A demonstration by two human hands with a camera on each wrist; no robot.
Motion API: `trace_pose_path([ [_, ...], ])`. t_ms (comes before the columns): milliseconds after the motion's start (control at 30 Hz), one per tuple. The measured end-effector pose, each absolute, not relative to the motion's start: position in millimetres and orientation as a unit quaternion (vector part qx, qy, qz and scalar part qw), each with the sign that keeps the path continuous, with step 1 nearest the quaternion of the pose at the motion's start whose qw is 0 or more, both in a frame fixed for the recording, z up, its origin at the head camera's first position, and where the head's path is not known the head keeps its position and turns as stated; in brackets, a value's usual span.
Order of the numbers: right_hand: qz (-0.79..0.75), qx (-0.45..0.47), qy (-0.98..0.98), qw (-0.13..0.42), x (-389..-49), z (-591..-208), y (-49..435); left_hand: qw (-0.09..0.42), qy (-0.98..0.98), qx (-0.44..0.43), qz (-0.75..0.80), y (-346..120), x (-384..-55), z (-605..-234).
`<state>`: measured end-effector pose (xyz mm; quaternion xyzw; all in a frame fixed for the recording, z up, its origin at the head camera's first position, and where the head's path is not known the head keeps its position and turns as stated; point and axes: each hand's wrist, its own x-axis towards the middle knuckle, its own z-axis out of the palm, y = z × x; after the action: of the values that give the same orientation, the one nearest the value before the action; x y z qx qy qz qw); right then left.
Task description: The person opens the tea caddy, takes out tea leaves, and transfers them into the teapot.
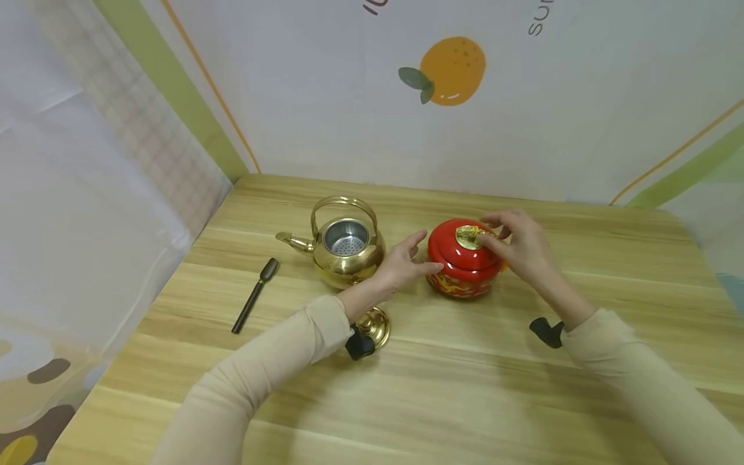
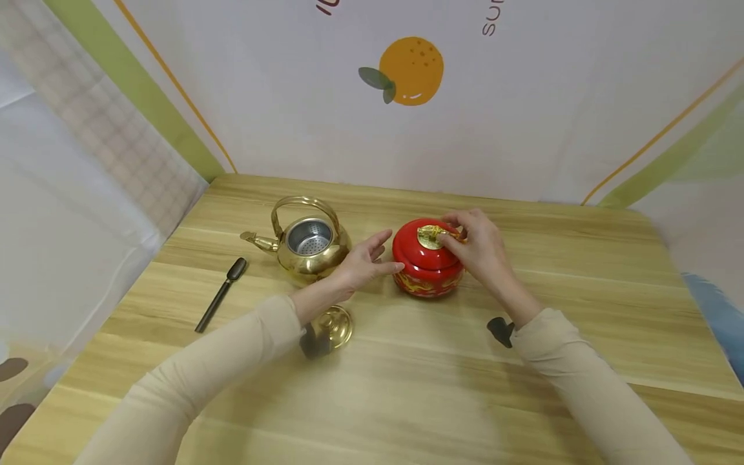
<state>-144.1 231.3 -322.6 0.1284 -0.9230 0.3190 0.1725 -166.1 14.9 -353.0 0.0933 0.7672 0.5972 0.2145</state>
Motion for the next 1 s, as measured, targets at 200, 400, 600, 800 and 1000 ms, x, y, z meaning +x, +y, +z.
trace_pose_path([
  [200,0.321,0.129,-0.924,0.166,-144.1,-322.7,227.6,0.213,0.771,0.093,0.593,18.0,-164.2,-352.7],
  [400,0.319,0.131,-0.925,0.159,-143.5,-323.0,226.4,0.198,0.762,0.101,0.608,20.5,-163.1,-352.7],
  [600,0.315,0.129,-0.928,0.153,-143.7,-323.1,225.6,0.194,0.740,0.109,0.635,23.7,-162.1,-355.1],
  [800,0.314,0.127,-0.930,0.145,-145.1,-322.9,224.7,0.195,0.740,0.110,0.634,24.5,-162.0,-357.3],
  [1000,0.307,0.134,-0.930,0.149,-147.1,-323.4,224.4,0.199,0.735,0.110,0.638,24.8,-162.7,-358.2],
])
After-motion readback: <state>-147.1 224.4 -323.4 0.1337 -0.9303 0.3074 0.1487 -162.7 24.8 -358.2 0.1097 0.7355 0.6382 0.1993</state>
